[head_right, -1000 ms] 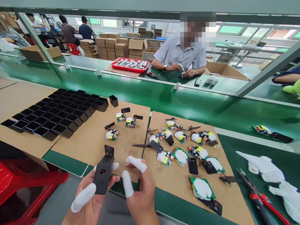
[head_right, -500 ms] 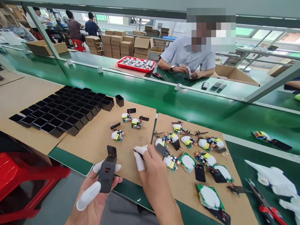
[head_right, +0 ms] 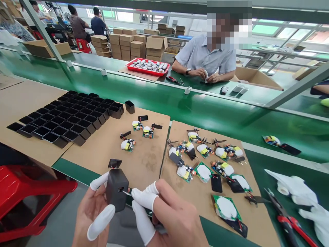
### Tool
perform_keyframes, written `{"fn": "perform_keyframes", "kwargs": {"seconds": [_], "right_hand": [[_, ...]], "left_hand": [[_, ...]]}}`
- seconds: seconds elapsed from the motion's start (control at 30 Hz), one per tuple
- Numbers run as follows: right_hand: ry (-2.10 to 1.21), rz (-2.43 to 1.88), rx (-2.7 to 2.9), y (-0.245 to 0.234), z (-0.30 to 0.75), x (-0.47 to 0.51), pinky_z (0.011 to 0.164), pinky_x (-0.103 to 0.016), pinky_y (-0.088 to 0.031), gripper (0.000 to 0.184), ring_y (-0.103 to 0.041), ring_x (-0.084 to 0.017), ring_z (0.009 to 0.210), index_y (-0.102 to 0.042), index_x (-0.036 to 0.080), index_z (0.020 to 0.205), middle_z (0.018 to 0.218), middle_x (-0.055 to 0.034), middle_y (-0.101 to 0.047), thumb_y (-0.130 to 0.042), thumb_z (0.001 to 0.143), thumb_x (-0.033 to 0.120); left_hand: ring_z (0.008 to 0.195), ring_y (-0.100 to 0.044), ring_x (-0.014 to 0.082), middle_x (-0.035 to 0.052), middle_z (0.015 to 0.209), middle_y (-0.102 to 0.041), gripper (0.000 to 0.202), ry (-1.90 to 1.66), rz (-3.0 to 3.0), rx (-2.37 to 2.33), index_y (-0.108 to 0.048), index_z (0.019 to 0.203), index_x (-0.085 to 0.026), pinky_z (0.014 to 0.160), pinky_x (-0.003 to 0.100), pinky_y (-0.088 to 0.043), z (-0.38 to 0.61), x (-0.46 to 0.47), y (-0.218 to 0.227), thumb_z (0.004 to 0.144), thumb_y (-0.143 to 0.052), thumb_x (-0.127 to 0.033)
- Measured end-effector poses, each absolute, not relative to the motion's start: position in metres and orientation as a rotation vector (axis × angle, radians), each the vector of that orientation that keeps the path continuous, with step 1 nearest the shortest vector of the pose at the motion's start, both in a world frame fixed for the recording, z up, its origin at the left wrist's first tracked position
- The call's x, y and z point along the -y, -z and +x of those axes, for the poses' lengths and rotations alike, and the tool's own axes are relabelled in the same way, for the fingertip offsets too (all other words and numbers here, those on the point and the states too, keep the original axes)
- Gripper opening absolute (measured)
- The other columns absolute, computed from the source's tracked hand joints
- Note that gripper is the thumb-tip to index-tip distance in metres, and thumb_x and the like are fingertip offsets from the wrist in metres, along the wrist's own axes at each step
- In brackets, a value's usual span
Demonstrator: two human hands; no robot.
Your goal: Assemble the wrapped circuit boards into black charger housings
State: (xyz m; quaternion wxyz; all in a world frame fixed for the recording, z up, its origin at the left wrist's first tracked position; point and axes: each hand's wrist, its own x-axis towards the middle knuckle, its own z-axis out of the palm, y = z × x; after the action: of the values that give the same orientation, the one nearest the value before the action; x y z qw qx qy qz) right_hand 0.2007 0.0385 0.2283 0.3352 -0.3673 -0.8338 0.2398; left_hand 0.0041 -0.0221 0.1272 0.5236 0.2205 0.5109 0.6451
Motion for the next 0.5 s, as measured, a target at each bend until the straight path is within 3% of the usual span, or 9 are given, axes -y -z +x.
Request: {"fn": "perform_keyframes", "kwargs": {"seconds": [0.2,0.33,0.4,0.5], "right_hand": [[-0.543,-1.017,2.200,-0.224,0.195,-0.036,0.050,-0.025,-0.056,0.016,-0.066,-0.016,0.060,-0.081,0.028,0.109,0.084,-0.0028,-0.065,-0.070,0.109,0.015],[-0.505,-1.059,2.210,-0.221,0.193,-0.032,0.047,-0.025,-0.052,0.026,-0.064,-0.015,0.059,-0.071,0.027,0.088,0.082,-0.0023,-0.063,-0.066,0.111,0.018],[-0.476,-1.094,2.214,-0.219,0.193,-0.031,0.047,-0.025,-0.052,0.025,-0.063,-0.015,0.058,-0.068,0.027,0.088,0.083,-0.0017,-0.063,-0.065,0.110,0.016],[-0.567,-1.159,2.202,-0.215,0.190,-0.031,0.051,-0.026,-0.056,0.016,-0.068,-0.016,0.064,-0.072,0.028,0.107,0.089,-0.0020,-0.070,-0.063,0.108,0.015]], "left_hand": [[0.140,-0.078,0.0459,0.0149,0.153,-0.081,0.085,-1.686,0.606,-1.283,-0.072,0.147,-0.027,0.117,0.055,-0.069,0.008,0.033,-0.111,0.073,-0.111,-0.040],[0.155,-0.067,0.0506,0.0167,0.162,-0.074,0.090,-1.670,0.624,-1.416,-0.066,0.152,-0.027,0.129,0.063,-0.060,0.009,0.046,-0.103,0.074,-0.111,-0.035],[0.162,-0.058,0.0526,0.0159,0.173,-0.065,0.092,-1.678,0.663,-1.496,-0.065,0.153,-0.029,0.130,0.064,-0.059,0.012,0.051,-0.099,0.074,-0.112,-0.034],[0.159,-0.061,0.0508,0.0125,0.176,-0.060,0.072,-1.736,0.826,-1.612,-0.075,0.143,-0.031,0.130,0.064,-0.059,0.015,0.056,-0.093,0.079,-0.108,-0.028]]}}
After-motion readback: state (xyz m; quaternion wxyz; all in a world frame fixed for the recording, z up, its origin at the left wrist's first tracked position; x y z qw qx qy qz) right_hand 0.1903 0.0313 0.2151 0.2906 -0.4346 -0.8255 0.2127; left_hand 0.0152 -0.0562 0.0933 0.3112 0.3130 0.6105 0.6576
